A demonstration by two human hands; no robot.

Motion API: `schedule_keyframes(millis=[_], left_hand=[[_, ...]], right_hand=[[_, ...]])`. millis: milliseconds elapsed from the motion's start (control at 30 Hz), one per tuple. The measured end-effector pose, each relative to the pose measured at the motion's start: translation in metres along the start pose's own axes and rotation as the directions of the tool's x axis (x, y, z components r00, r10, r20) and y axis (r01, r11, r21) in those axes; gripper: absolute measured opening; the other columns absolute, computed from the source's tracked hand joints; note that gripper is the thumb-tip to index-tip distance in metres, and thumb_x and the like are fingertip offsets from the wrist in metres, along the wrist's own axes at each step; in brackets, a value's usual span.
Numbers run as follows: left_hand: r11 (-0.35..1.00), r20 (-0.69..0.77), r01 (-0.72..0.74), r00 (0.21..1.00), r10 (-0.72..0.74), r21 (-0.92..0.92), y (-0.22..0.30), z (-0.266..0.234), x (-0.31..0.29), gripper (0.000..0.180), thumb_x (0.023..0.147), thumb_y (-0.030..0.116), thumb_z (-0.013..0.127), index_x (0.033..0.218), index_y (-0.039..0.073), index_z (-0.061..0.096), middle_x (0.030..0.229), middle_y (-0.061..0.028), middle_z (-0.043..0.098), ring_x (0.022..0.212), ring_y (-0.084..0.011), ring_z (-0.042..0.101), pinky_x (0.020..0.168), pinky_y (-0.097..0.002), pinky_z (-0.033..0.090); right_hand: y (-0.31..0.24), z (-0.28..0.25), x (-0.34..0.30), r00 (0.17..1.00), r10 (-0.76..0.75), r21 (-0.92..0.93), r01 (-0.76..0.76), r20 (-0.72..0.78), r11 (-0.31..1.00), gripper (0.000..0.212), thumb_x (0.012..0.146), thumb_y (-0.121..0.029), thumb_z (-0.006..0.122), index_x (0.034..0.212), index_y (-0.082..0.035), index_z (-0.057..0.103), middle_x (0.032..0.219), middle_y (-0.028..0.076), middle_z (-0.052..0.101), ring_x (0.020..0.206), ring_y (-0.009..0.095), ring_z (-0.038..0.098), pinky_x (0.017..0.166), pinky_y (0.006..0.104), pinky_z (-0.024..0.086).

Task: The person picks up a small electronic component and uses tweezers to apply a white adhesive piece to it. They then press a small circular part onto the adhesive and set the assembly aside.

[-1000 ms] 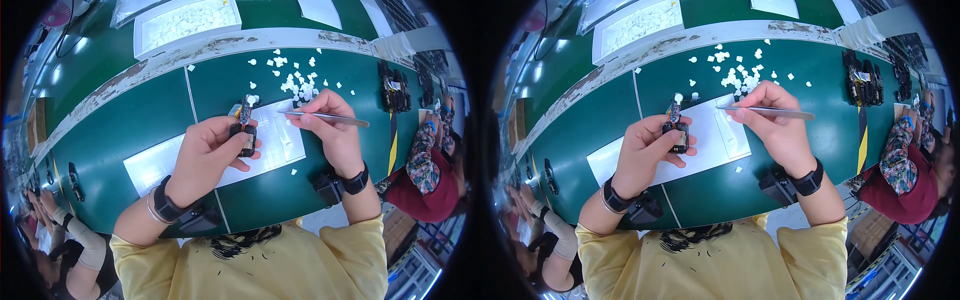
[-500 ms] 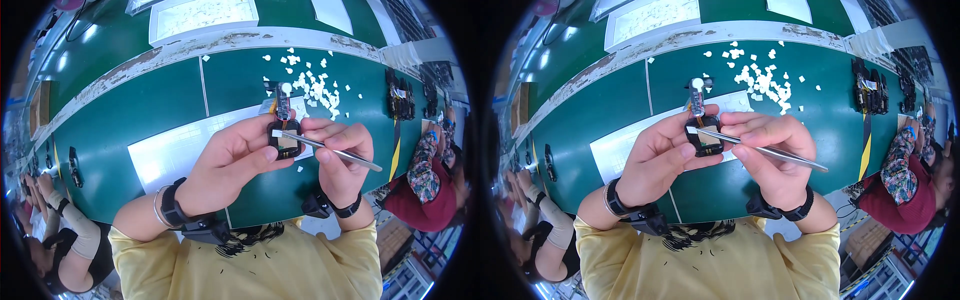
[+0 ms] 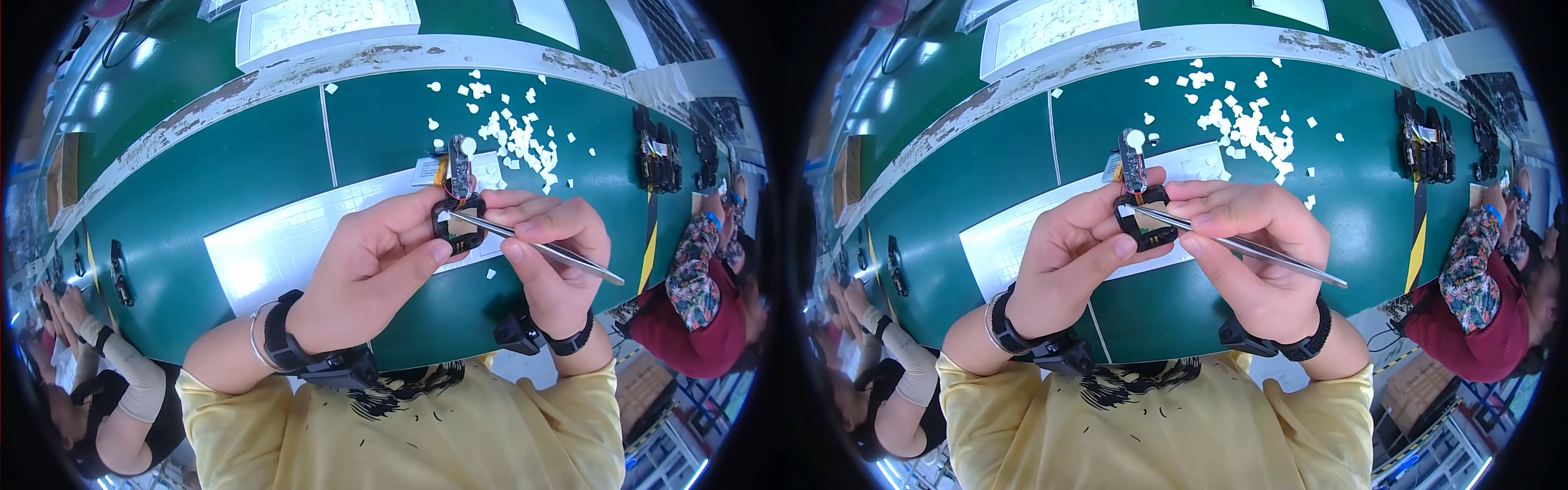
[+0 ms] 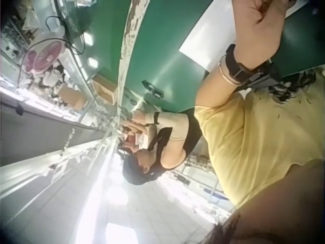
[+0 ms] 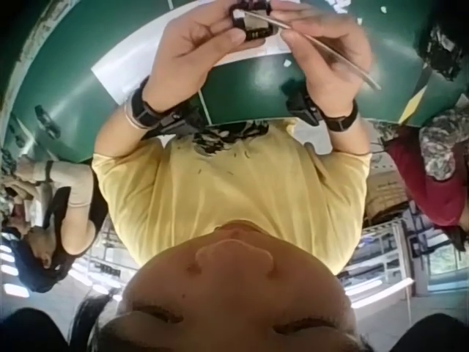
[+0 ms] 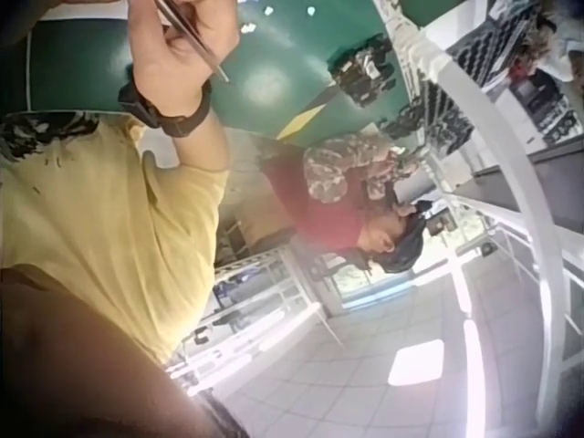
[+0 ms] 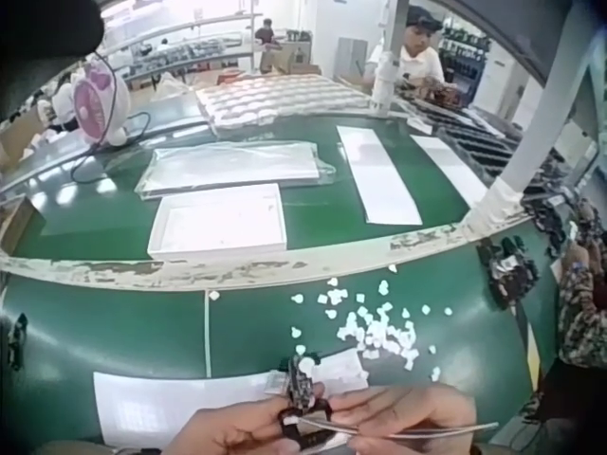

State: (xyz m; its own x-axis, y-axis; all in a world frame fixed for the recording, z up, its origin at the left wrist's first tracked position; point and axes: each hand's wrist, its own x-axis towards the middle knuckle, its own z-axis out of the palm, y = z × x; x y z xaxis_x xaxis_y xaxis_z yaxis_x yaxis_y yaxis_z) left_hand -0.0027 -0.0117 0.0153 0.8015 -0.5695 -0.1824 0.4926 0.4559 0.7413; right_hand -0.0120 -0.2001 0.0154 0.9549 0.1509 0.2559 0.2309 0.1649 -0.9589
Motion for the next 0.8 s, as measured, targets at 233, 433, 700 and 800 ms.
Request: schedule_keyframes(millis=[233,433,700,800], left_hand=[[0.998,-0.027,0.054,0.998,-0.055,-0.036,0.006,0.002,0.001,0.048,0.09,0.004,0.044,0.135,-0.003,0.028,0.125,-0.0125,0.048,0.114,-0.0206,0.049,0.096,-0.0346,0.042],[0.992,-0.027,0.099,0.995,-0.101,-0.075,0.009,0.001,0.004,0.048,0.09,0.006,0.044,0.135,0.0,0.029,0.123,-0.0114,0.05,0.112,-0.0196,0.051,0.09,-0.0332,0.047],[0.991,0.01,0.076,0.997,-0.076,-0.114,0.006,0.001,0.0,0.048,0.09,0.006,0.043,0.135,-0.002,0.027,0.127,-0.0121,0.046,0.114,-0.0205,0.049,0.094,-0.038,0.044],[0.987,0.011,0.069,0.998,-0.068,-0.142,0.007,0.002,0.0,0.047,0.09,0.003,0.044,0.134,-0.001,0.03,0.126,-0.01,0.046,0.113,-0.0172,0.049,0.094,-0.0352,0.044]], right_hand=[[-0.009,0.003,0.0,0.99,-0.054,-0.293,0.09,0.131,0.952,0.02,0.073,0.009,0.062,0.087,-0.001,0.053,0.096,0.019,0.061,0.105,0.037,0.055,0.09,0.0446,0.044],[-0.007,0.011,-0.002,0.916,-0.231,-0.586,0.389,0.328,0.711,0.016,0.071,0.008,0.065,0.079,-0.004,0.06,0.101,0.016,0.06,0.11,0.042,0.05,0.089,0.0401,0.048],[-0.014,0.004,0.0,0.955,-0.172,-0.426,0.263,0.24,0.866,0.025,0.072,0.011,0.062,0.088,-0.005,0.05,0.1,0.02,0.059,0.108,0.043,0.051,0.089,0.0451,0.047],[-0.014,0.003,0.001,0.946,-0.169,-0.477,0.288,0.278,0.83,0.024,0.073,0.009,0.062,0.088,-0.005,0.05,0.102,0.021,0.058,0.108,0.043,0.051,0.088,0.0462,0.047]])
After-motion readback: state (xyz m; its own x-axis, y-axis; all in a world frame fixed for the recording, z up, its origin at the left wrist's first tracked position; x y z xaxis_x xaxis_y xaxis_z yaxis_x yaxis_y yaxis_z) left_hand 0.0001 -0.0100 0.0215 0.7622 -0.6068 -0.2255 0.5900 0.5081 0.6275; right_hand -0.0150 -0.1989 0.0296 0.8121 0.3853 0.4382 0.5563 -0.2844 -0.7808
